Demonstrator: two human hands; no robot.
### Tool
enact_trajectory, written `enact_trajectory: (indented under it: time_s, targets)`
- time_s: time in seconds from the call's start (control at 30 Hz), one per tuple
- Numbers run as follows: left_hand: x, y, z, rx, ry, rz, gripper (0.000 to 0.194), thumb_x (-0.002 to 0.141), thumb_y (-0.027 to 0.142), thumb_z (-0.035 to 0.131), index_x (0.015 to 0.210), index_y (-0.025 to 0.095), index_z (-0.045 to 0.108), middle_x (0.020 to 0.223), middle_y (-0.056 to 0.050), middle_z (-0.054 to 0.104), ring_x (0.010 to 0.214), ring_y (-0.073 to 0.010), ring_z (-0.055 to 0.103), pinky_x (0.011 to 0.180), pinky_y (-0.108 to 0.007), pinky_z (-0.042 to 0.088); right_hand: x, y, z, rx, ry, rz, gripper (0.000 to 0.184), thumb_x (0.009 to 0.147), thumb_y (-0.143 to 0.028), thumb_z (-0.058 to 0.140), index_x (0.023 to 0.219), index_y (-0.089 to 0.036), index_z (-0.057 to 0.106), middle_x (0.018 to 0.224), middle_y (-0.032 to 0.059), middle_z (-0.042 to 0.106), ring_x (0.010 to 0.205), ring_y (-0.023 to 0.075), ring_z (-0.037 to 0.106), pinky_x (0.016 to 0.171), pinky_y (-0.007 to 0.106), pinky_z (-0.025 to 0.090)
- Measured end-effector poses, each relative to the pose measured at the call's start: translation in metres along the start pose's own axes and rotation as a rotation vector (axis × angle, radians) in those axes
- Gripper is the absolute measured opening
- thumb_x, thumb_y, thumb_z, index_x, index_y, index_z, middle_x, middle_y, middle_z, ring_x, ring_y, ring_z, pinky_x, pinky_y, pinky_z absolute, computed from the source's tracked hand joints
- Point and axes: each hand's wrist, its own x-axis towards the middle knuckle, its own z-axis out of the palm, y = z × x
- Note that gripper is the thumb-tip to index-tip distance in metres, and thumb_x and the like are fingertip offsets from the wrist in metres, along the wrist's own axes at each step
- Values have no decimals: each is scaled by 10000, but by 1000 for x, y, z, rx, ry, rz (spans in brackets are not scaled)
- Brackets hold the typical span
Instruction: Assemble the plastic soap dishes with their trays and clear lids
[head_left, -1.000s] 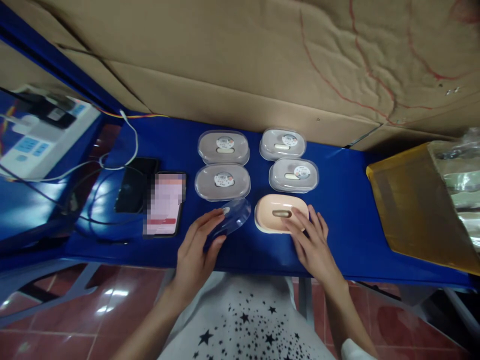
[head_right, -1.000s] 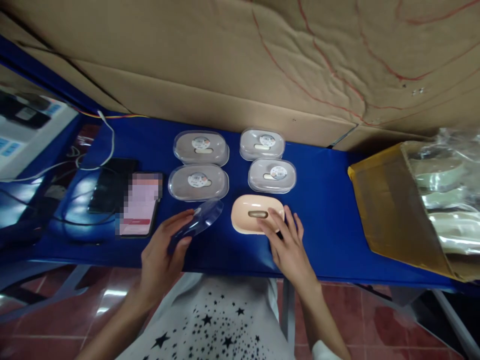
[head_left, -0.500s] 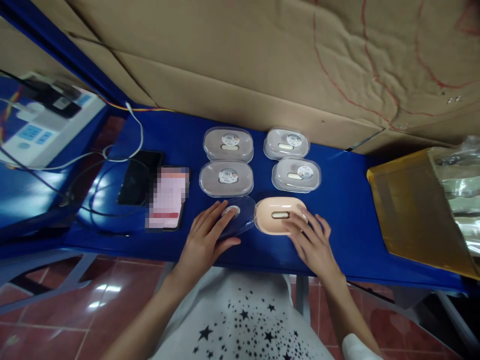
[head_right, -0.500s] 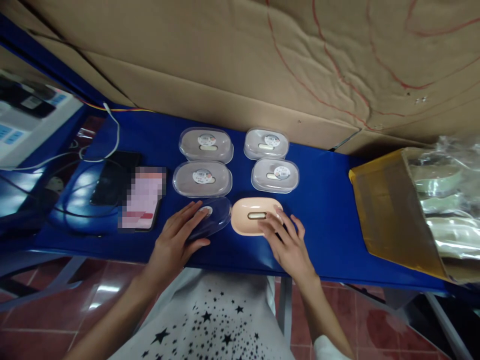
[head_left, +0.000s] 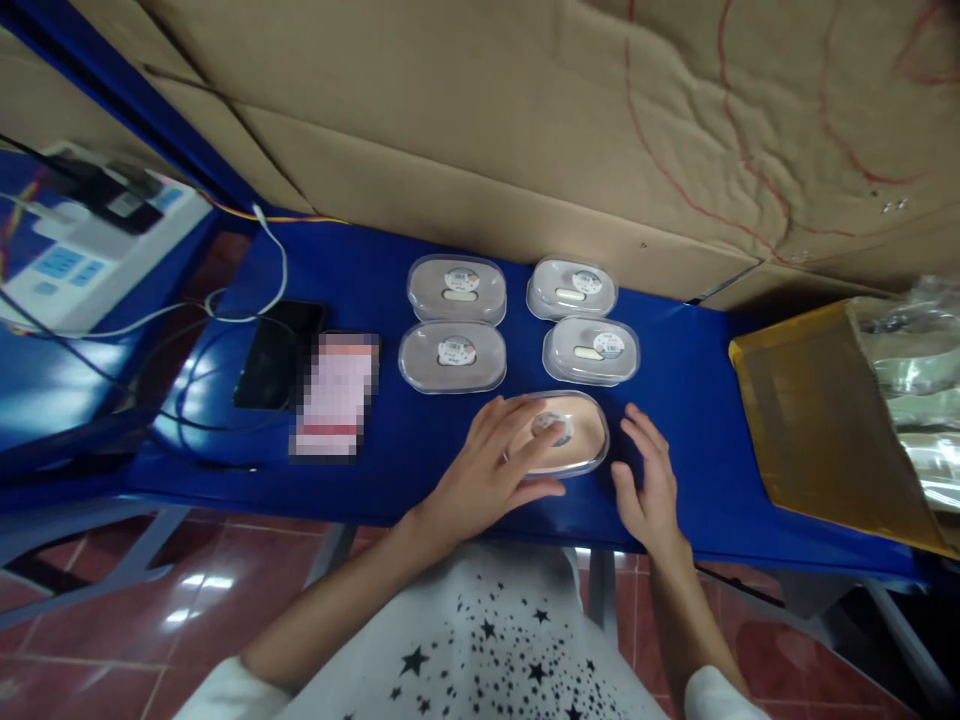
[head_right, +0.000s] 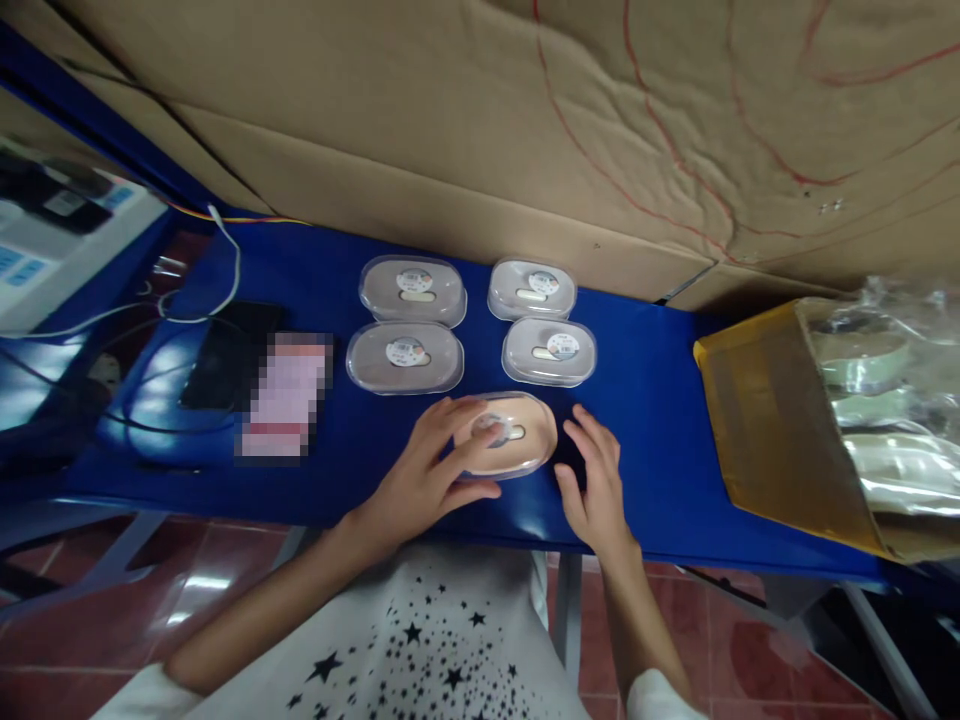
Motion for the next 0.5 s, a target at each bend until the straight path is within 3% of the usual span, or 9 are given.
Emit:
enact_trajectory:
  time_s: [0.13, 0.3, 0.5]
  targets:
    - [15, 0, 20, 97, -93, 24, 533, 1028, 433, 741, 1488, 222, 577, 1552, -192, 603, 1474, -355, 560, 1250, -620, 440, 1, 5, 3, 38, -127, 14, 611, 1115, -307, 556, 1693, -399, 380, 1791, 66, 371, 1622, 303, 429, 1227, 567, 515]
    - [10, 0, 21, 174, -158, 22, 575, 1000, 467, 774, 1491, 232, 588, 1551, -188, 603, 1459, -366, 563, 1229, -594, 450, 1, 9, 8, 84, -203, 12, 605, 1140, -282, 488, 1710, -422, 340, 1775, 41, 409, 1617, 274, 441, 1252, 555, 500]
    - [1, -1, 18, 242, -180, 33, 589, 1023, 405, 751, 1557, 262, 550, 1714, -196, 451, 1568, -381, 468, 1255, -568, 430, -1, 6, 7, 135, -236, 23, 651, 1115, -314, 574, 1711, -425, 337, 1783, 42, 393, 1619, 278, 436, 1251, 538, 514]
